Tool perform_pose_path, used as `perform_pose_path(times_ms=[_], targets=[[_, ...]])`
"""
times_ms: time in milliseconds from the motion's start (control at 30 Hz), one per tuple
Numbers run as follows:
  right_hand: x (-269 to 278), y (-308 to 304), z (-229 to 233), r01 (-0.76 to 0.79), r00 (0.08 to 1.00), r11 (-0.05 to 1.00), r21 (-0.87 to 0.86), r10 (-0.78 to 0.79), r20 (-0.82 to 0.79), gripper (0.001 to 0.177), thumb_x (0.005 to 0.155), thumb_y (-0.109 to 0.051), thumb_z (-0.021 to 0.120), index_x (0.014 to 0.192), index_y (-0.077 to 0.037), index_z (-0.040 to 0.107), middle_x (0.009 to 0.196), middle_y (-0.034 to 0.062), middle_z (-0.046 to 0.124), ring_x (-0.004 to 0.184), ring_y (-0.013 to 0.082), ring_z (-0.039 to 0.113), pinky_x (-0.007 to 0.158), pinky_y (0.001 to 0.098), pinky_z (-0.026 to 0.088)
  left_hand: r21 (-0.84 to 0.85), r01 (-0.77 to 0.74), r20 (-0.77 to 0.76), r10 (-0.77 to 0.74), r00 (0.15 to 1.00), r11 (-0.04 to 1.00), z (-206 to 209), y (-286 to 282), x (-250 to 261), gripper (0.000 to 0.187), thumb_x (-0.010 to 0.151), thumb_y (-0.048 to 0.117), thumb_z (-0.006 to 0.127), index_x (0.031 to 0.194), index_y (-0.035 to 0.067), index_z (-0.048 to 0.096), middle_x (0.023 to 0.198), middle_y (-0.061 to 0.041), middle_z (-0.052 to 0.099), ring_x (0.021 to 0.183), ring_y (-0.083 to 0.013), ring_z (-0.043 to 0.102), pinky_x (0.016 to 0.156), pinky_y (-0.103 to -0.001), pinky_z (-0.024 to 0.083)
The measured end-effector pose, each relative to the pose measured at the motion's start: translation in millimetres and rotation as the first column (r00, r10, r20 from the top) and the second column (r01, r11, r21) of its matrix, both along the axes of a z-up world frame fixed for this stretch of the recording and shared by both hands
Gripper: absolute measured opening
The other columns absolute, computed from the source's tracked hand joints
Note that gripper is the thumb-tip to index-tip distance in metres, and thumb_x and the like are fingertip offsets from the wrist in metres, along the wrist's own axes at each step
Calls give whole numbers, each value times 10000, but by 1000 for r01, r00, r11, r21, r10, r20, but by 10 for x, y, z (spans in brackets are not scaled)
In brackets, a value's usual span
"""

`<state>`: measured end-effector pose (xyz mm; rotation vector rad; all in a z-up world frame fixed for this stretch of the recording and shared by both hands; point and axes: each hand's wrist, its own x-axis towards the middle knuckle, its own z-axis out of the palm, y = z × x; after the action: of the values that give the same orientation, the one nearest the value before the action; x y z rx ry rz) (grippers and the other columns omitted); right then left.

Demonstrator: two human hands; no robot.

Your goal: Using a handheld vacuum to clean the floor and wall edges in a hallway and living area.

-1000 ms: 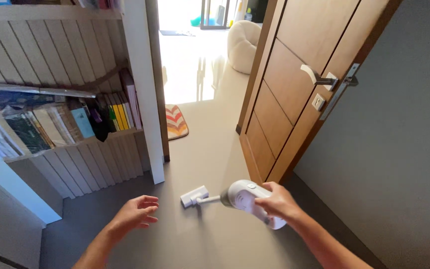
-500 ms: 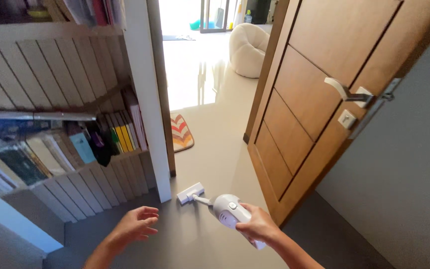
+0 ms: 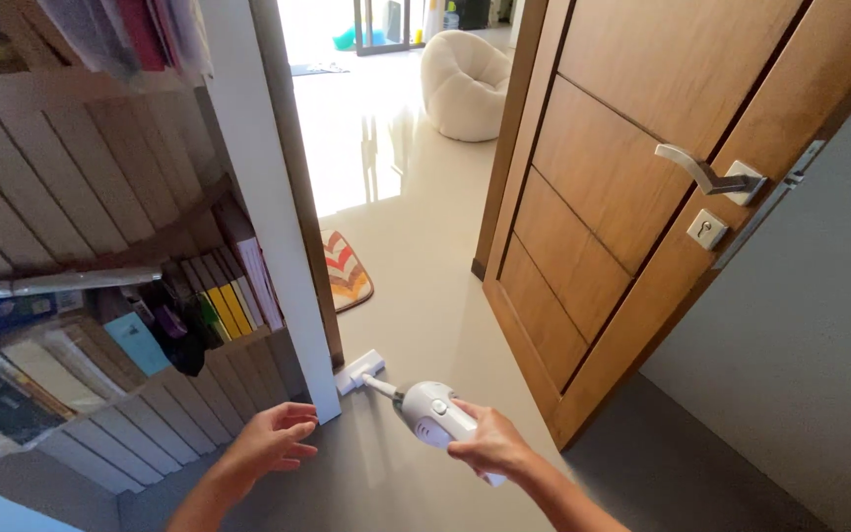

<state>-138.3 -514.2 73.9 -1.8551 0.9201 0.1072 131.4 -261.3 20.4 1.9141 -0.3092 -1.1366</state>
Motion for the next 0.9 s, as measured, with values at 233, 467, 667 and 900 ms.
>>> perform_pose_path(times_ms=[233,467,667,900], targets=[[311,334,-89,23,999,1000,-8,-22,33,867,700,-130,725,1530,-225,493,716,80,711,472,159,619,479,325,548,-5,-46,-42,45,998,999,-178,225,33,498,947,267,630,1433,171,580,1454,-57,643,1102,-286,772,991,-488,601],[194,405,-125,-7,1000,1000,17,6,31,857,717,-128,709,1538,-220,481,739,87,703,486,161,630,501,321,562,59,-100,-24,101,995,993,-33,380,-146,511,969,304,625,1458,171,559,1459,-97,627,1129,-289,757,1016,-517,587],[-582,252,103,-63,998,998,13,63,0,849,720,-116,701,1535,-218,487,704,87,684,472,166,612,480,321,535,-45,-67,35,69,997,997,-14,368,-546,530,934,315,646,1437,166,572,1453,-84,631,1124,-294,767,1009,-507,600],[-1851,159,741,-177,983,982,60,179,-35,749,722,-126,731,1461,-148,612,678,73,664,476,125,606,454,285,501,-70,0,65,4,998,998,143,119,-1539,497,947,318,617,1419,162,600,1421,-84,683,1079,-270,785,949,-463,610]])
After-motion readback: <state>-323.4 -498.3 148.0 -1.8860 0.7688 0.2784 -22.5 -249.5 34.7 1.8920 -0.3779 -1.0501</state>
